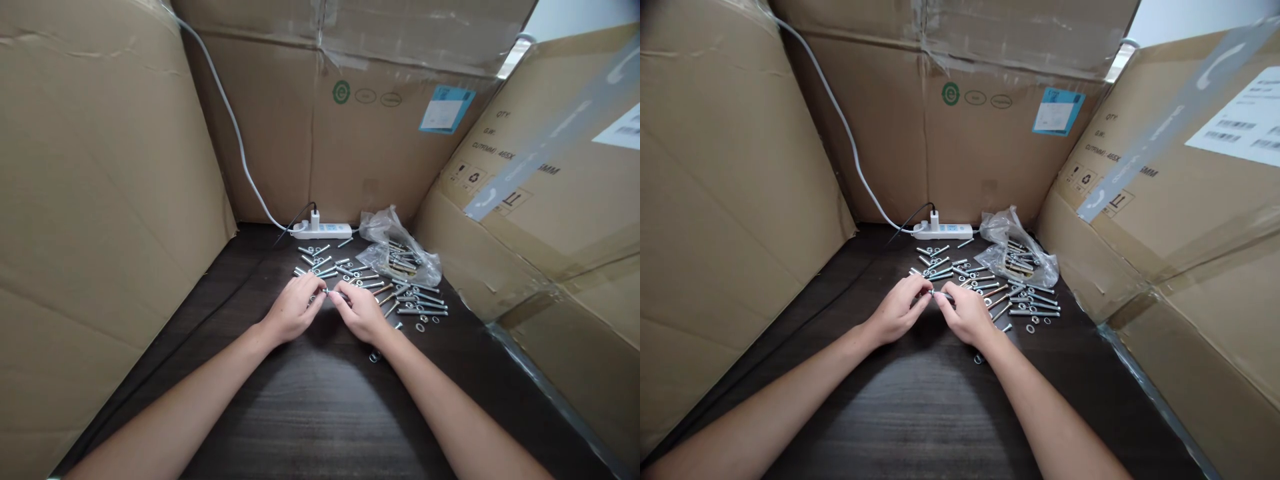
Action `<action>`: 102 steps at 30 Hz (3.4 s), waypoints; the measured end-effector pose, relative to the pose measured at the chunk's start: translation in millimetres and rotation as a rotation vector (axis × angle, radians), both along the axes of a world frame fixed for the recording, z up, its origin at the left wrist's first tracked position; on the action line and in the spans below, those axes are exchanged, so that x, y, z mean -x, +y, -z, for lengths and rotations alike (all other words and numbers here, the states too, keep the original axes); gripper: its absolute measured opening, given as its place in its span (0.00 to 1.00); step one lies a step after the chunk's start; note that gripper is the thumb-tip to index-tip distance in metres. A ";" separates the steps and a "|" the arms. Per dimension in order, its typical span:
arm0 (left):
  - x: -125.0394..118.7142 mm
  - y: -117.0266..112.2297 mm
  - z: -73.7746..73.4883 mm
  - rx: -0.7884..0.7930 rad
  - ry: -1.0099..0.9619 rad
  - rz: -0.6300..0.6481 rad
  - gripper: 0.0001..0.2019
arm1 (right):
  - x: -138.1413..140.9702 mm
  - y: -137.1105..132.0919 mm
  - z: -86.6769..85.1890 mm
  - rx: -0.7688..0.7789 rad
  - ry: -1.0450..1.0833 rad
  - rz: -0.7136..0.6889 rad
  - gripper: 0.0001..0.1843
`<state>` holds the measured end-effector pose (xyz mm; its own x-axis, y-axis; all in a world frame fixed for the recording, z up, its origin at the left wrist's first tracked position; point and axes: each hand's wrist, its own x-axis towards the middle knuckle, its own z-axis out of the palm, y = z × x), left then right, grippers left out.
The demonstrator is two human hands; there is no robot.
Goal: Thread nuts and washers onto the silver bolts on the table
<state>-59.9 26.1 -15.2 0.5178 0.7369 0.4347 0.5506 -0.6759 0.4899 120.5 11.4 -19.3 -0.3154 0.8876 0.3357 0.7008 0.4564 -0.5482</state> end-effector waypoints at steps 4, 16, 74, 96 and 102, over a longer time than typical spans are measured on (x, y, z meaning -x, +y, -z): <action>0.5 0.8 1.2 -0.002 0.047 0.055 0.08 | 0.3 -0.3 -0.2 0.030 0.052 -0.043 0.13; 4.7 4.7 11.4 -0.043 0.329 -0.156 0.05 | -1.7 3.7 3.1 -0.014 -0.005 0.089 0.09; 1.5 -3.9 -6.0 -0.036 0.124 0.029 0.07 | 8.2 0.2 5.2 0.182 0.417 -0.096 0.12; 9.9 -0.6 -5.1 0.055 0.176 -0.232 0.13 | 4.2 -1.6 4.1 -0.030 0.166 0.019 0.08; 6.5 -7.3 -6.8 0.001 0.087 -0.060 0.12 | 11.1 -4.8 1.7 0.185 0.413 -0.066 0.10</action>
